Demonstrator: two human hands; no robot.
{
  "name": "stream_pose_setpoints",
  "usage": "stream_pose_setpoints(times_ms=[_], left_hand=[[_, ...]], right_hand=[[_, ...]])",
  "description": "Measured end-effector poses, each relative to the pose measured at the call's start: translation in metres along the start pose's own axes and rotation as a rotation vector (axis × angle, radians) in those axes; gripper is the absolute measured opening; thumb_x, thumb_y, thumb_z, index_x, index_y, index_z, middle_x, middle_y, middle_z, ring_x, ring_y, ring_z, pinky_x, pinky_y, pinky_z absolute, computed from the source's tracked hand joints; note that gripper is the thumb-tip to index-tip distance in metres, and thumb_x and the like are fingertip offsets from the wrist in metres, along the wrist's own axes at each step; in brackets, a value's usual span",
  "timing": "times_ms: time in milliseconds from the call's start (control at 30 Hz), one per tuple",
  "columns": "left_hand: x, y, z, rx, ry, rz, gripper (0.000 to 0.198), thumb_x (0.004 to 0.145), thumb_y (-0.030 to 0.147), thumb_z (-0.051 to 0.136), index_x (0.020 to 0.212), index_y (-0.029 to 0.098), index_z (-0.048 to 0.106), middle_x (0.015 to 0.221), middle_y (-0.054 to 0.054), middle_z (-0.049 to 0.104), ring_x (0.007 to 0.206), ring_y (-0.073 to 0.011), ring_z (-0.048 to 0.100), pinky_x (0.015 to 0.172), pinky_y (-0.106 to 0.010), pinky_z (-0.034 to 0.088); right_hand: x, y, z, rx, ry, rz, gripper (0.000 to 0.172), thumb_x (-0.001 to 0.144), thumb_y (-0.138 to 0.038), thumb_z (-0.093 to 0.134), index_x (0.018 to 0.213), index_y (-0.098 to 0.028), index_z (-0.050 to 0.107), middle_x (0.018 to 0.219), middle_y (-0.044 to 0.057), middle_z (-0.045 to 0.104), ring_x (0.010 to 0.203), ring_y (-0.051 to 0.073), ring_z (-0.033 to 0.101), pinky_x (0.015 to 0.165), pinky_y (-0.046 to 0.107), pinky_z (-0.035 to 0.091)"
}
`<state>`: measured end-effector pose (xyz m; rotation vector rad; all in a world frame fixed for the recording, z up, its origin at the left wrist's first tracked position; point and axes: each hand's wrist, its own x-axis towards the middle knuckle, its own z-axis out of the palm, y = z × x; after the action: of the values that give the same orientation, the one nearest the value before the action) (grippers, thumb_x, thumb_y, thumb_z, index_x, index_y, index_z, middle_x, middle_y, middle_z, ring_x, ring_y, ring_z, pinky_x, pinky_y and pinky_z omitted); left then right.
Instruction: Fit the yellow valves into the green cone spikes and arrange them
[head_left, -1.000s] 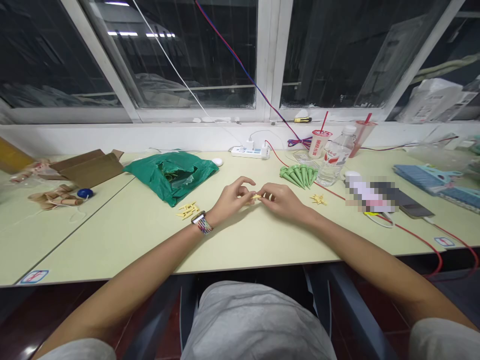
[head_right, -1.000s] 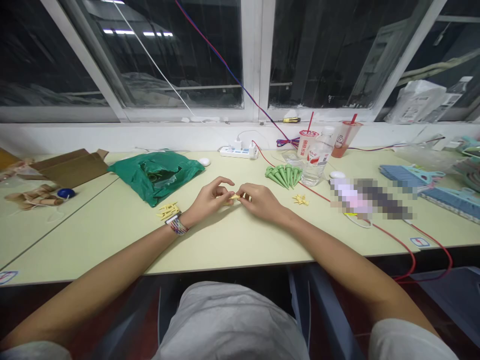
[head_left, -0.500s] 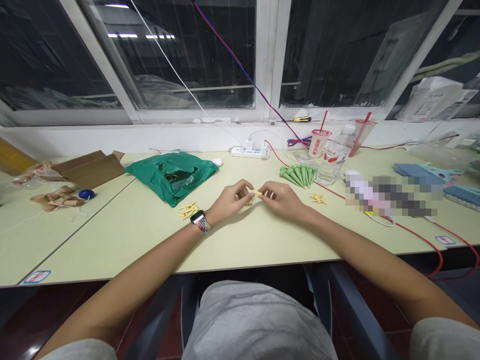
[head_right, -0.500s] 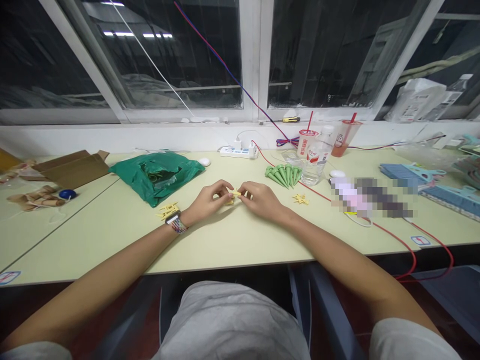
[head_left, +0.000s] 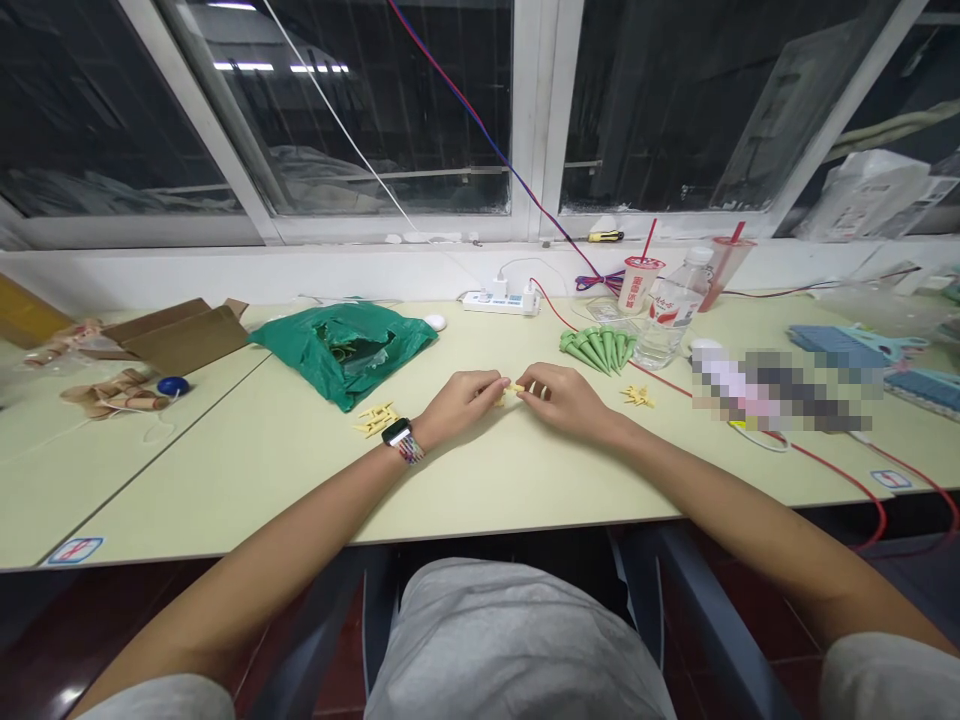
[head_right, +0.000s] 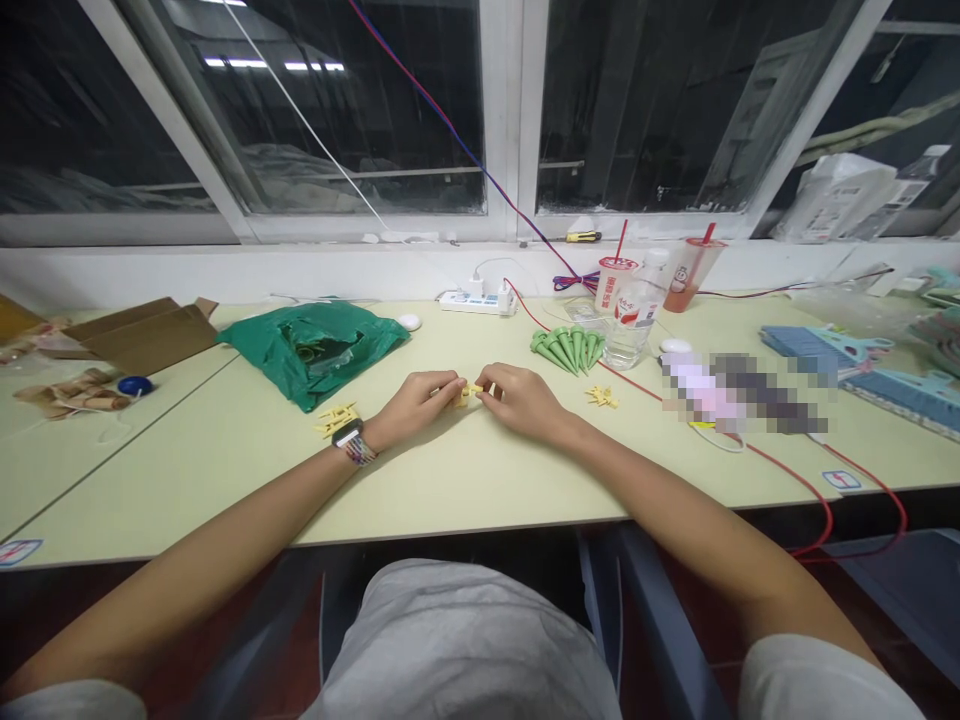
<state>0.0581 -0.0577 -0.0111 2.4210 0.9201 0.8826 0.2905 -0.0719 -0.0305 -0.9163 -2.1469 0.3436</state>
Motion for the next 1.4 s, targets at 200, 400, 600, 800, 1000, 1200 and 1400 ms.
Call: stream_pose_setpoints(times_ms=[200, 400, 600, 800, 1000, 1200, 1400], left_hand=[[-0.001, -0.003, 0.000, -0.001, 0.004, -0.004, 0.036, 0.107, 0.044, 0.048, 0.083, 0.020, 0.060, 0.072, 0.002, 0.060, 0.068, -0.0157, 0.054, 0.067, -0.030, 0.040], [0.002, -0.005, -0.004, -0.014, 0.130, -0.041, 0.039, 0.107, 0.043, 0.045, 0.079, 0.020, 0.057, 0.071, 0.000, 0.061, 0.068, -0.0164, 0.057, 0.069, -0.030, 0.042], [-0.003, -0.018, -0.039, 0.018, 0.269, -0.061, 0.024, 0.100, 0.041, 0.057, 0.094, 0.019, 0.067, 0.085, -0.004, 0.071, 0.082, -0.0191, 0.067, 0.082, -0.032, 0.050], [-0.037, -0.050, -0.088, 0.116, 0.221, -0.222, 0.026, 0.093, 0.045, 0.065, 0.089, 0.020, 0.072, 0.092, -0.004, 0.075, 0.089, -0.0218, 0.068, 0.084, -0.031, 0.049], [-0.059, -0.071, -0.108, 0.262, 0.054, -0.294, 0.035, 0.093, 0.051, 0.057, 0.082, 0.022, 0.071, 0.089, -0.004, 0.076, 0.086, -0.0247, 0.067, 0.078, -0.032, 0.048], [-0.057, -0.076, -0.106, 0.324, -0.023, -0.270, 0.033, 0.092, 0.050, 0.054, 0.080, 0.023, 0.070, 0.086, -0.005, 0.075, 0.082, -0.0249, 0.065, 0.075, -0.032, 0.046], [-0.059, -0.081, -0.106, 0.417, -0.077, -0.197, 0.024, 0.091, 0.039, 0.056, 0.082, 0.022, 0.071, 0.088, -0.006, 0.073, 0.083, -0.0245, 0.065, 0.077, -0.032, 0.045]], right_hand=[[-0.001, 0.000, 0.001, -0.021, 0.000, -0.004, 0.006, 0.097, -0.022, 0.061, 0.099, -0.021, 0.066, 0.095, 0.004, 0.071, 0.075, 0.015, 0.063, 0.071, 0.028, 0.047], [0.003, 0.000, -0.004, -0.072, 0.017, 0.026, 0.012, 0.094, -0.018, 0.059, 0.103, -0.020, 0.067, 0.100, 0.005, 0.073, 0.073, 0.015, 0.064, 0.072, 0.029, 0.046], [0.006, 0.026, -0.050, -0.282, -0.091, 0.230, 0.015, 0.086, -0.019, 0.061, 0.095, -0.017, 0.073, 0.095, 0.008, 0.074, 0.080, 0.019, 0.063, 0.071, 0.029, 0.042], [-0.020, 0.075, -0.115, -0.464, -0.208, 0.490, 0.019, 0.080, -0.023, 0.063, 0.090, -0.016, 0.078, 0.094, 0.008, 0.076, 0.086, 0.022, 0.066, 0.074, 0.029, 0.044], [-0.030, 0.089, -0.132, -0.417, -0.392, 0.653, 0.016, 0.073, -0.021, 0.064, 0.084, -0.019, 0.075, 0.083, 0.003, 0.076, 0.076, 0.019, 0.067, 0.064, 0.026, 0.043], [-0.030, 0.087, -0.133, -0.432, -0.408, 0.692, 0.023, 0.068, -0.016, 0.062, 0.085, -0.018, 0.077, 0.083, 0.005, 0.077, 0.076, 0.020, 0.068, 0.063, 0.026, 0.044], [-0.033, 0.094, -0.132, -0.431, -0.392, 0.682, 0.031, 0.067, -0.013, 0.060, 0.090, -0.018, 0.080, 0.088, 0.005, 0.077, 0.080, 0.020, 0.069, 0.066, 0.025, 0.047]])
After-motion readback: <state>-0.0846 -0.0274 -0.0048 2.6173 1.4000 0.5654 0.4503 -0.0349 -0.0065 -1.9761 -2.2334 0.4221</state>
